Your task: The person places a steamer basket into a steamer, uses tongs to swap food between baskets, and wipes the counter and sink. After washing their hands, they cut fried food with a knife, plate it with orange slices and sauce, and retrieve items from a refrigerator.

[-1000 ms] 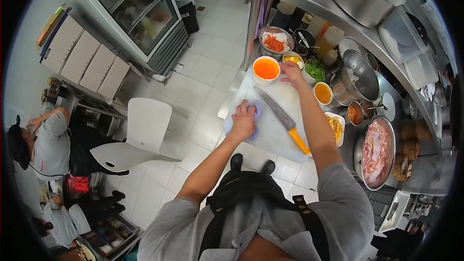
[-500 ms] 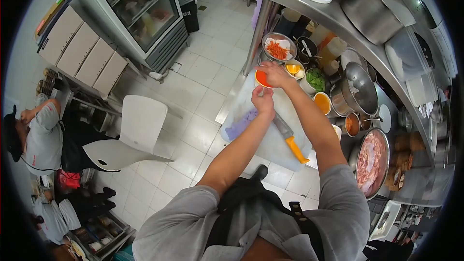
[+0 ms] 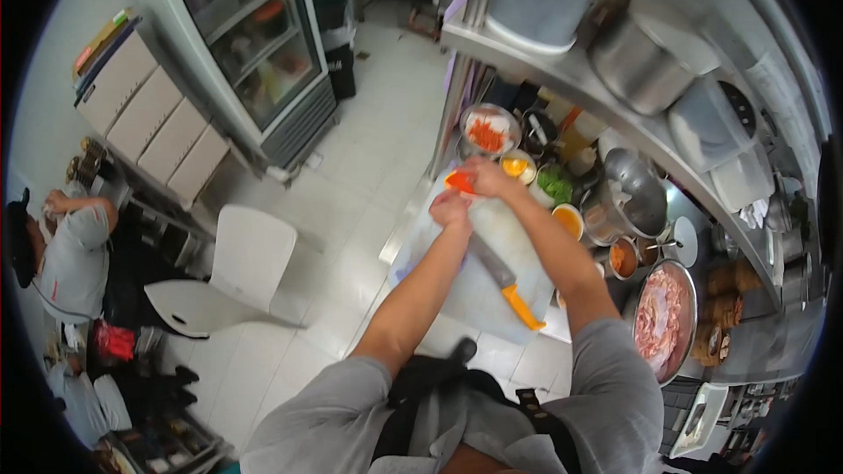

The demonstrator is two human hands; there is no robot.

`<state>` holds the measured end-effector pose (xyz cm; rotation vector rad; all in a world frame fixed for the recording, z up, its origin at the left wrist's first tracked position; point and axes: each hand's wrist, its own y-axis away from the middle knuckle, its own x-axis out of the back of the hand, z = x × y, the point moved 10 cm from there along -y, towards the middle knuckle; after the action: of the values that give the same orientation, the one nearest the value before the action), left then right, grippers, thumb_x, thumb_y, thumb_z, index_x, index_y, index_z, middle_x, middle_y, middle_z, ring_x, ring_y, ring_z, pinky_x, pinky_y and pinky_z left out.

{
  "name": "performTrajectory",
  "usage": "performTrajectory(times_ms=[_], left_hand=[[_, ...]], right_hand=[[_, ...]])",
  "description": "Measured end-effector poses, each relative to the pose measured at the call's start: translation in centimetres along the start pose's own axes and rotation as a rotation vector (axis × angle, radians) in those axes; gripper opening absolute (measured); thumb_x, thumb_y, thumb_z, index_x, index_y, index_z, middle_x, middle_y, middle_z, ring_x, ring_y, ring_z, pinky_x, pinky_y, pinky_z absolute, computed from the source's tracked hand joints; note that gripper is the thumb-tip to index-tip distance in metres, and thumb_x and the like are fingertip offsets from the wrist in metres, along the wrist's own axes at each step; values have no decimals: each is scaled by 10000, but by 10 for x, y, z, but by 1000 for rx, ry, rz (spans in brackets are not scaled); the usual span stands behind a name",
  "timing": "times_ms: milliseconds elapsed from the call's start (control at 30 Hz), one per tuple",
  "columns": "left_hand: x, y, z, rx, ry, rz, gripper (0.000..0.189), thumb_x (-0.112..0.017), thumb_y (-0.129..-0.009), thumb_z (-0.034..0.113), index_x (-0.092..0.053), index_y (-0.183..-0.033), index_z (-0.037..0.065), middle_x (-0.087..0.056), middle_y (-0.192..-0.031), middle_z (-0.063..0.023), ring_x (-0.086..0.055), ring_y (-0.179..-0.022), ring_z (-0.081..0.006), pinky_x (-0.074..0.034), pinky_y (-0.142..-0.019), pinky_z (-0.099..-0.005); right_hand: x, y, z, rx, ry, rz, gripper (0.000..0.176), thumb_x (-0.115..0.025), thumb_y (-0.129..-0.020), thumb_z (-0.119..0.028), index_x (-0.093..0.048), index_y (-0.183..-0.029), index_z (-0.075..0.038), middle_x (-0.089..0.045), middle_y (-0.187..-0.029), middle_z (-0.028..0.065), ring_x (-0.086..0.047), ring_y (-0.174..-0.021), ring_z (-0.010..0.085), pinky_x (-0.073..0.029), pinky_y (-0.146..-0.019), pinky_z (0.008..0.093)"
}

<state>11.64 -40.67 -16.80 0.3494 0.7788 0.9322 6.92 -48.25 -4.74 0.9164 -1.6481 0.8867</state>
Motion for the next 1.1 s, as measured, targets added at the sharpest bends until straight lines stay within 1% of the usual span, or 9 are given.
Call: performTrajectory(times_ms=[133,233,300,400,433,533,600,800,1100], left_hand=[[3,7,13,45,-11,20,289,-694,-768,81,-485,-945,-12,-554,-862,-115,-596,-706,-232,-564,-517,-337],[8,8,9,156,-108,-57,321,-690,-760,69,-457,-969,-2,-542,-883,-117,-591,-706,-234,-557,-518,-352],[10,7,11,80,-131,-149,284,-670,-766,60,-472,-965,12,-542,-902,-120,-584,-703,-217,-550,-555,-356],[32,37,47,-265,-308,-427,227,-636,-769,16,-476,-929,18,-569,-878,-133,-602,-640,-201,-520,-573,-297],[38,65,77,-741,-587,-526,287,-637,-734,9,-530,-999,31,-538,-1084,-160,-596,-862,-272,-502,-721,-348],[70,132,72,-1098,-1285,-791,417,-704,-702,116,-567,-1092,60,-429,-1273,-177,-456,-1123,-352,-435,-889,-446],[99,129,46,-832,-1470,-873,516,-736,-658,149,-578,-1149,119,-342,-1349,-195,-327,-1212,-402,-361,-921,-528],[108,118,20,-913,-1636,-859,506,-725,-660,158,-582,-1145,184,-314,-1374,-181,-326,-1207,-408,-355,-844,-560],[110,127,22,-1134,-1528,-834,475,-678,-703,176,-563,-1164,157,-289,-1386,-209,-317,-1203,-418,-336,-848,-565]], right_hand=[[-1,36,66,-799,-120,209,307,-556,-744,-91,-586,-1003,73,-606,-960,291,-618,-823,414,-512,-800,421],[-14,70,78,-890,-98,303,275,-569,-757,-102,-559,-943,101,-616,-859,288,-639,-711,395,-547,-694,441],[-52,108,87,-1217,-870,383,227,-573,-748,-80,-577,-930,55,-629,-857,213,-644,-731,318,-552,-590,450],[-93,120,91,-1238,-1404,520,190,-591,-772,-102,-595,-925,10,-578,-776,114,-592,-644,231,-549,-546,436],[-95,119,86,-1208,-1501,528,163,-592,-789,-103,-586,-935,-29,-515,-746,62,-530,-593,214,-543,-547,446],[-104,126,83,-1185,-1785,636,171,-598,-768,-38,-546,-931,-36,-430,-808,42,-524,-713,248,-553,-608,547],[-123,139,74,-1187,-1856,658,154,-588,-780,-39,-551,-929,-35,-422,-819,39,-520,-710,243,-557,-645,532],[-41,181,14,-867,-1869,1023,367,-592,-818,-58,-472,-1161,-9,-540,-1039,97,-585,-769,227,-555,-723,447],[12,367,-85,-1004,-1745,1370,492,-609,-843,-93,-429,-1297,-30,-587,-1034,85,-596,-705,190,-555,-701,389]])
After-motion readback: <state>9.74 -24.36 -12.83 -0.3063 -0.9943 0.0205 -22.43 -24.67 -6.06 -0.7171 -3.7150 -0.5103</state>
